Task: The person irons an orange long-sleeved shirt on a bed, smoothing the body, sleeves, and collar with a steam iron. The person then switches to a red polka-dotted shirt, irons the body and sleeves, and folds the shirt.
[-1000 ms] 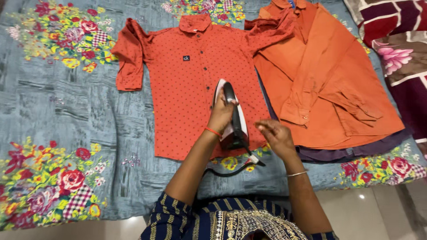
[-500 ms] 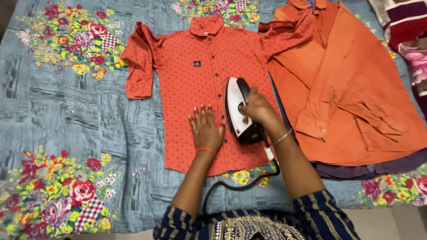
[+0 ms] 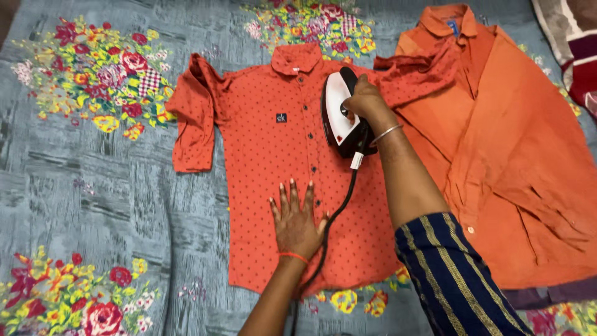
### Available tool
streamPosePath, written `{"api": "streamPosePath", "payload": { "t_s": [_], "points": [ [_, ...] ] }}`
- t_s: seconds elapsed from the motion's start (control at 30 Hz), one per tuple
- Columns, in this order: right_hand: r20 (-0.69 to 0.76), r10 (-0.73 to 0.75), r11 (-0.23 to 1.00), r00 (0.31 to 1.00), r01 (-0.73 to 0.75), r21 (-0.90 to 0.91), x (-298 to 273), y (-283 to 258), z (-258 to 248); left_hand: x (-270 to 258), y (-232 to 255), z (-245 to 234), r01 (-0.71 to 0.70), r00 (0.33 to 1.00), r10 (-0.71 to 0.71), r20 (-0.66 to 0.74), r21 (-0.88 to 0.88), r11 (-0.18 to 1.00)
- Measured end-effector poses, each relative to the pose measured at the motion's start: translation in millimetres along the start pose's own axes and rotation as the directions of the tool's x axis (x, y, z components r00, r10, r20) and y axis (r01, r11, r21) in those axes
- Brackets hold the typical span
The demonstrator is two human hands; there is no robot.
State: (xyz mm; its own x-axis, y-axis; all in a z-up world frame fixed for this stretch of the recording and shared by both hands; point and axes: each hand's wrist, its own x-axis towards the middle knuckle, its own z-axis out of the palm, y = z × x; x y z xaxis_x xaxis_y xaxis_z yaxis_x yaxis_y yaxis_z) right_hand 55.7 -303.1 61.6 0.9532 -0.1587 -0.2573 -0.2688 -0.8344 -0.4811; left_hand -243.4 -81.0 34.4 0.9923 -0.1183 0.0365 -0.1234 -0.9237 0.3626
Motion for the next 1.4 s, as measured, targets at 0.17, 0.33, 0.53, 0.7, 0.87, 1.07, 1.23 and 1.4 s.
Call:
{"api": "streamPosePath", "payload": {
  "t_s": [0.17,0.33,0.53,0.7,0.87,1.07,1.23,1.4],
  "points": [
    [-0.037,-0.030,0.999,0.999,0.030,0.012,44.1,-8.0,-2.6,2.2,1.0,-2.0,0.010,1.000,-0.010,0.023,-0.003,1.000],
    [0.016,-0.075,0.992,0.997,0.076,-0.105,4.5,6.7,-8.8,2.7,0.6,-3.9,0.004,1.000,-0.004,0.020,0.004,1.000],
    [0.103,-0.009,1.000,0.995,0.011,-0.014,-114.4,47.7,-22.9,-2.5,-0.4,-1.1,-0.004,0.999,0.003,0.035,0.023,1.000],
    [0.159,-0.060,0.998,0.985,0.056,0.030,-227.7,73.0,-28.9,-16.2,2.7,-1.9,-0.091,0.996,0.091,0.015,0.046,0.995],
    [0.312,-0.041,0.999,0.949,0.028,0.046,-319.7,82.5,-32.7,-15.7,7.7,-6.7,-0.179,0.984,0.177,0.034,0.066,0.982],
    [0.330,-0.060,0.998,0.942,0.044,0.054,-312.5,57.0,-31.0,-7.1,10.5,-11.5,-0.149,0.982,0.142,0.121,0.054,0.987],
    [0.254,-0.147,0.989,0.956,0.142,0.038,-241.9,22.6,-12.5,-5.5,11.8,-14.7,-0.153,0.982,0.145,0.124,0.059,0.986],
    [0.140,-0.126,0.988,0.982,0.111,0.110,-141.8,-14.5,-2.1,-3.9,12.6,-17.0,-0.158,0.983,0.154,0.104,0.030,0.987]
  ]
}}
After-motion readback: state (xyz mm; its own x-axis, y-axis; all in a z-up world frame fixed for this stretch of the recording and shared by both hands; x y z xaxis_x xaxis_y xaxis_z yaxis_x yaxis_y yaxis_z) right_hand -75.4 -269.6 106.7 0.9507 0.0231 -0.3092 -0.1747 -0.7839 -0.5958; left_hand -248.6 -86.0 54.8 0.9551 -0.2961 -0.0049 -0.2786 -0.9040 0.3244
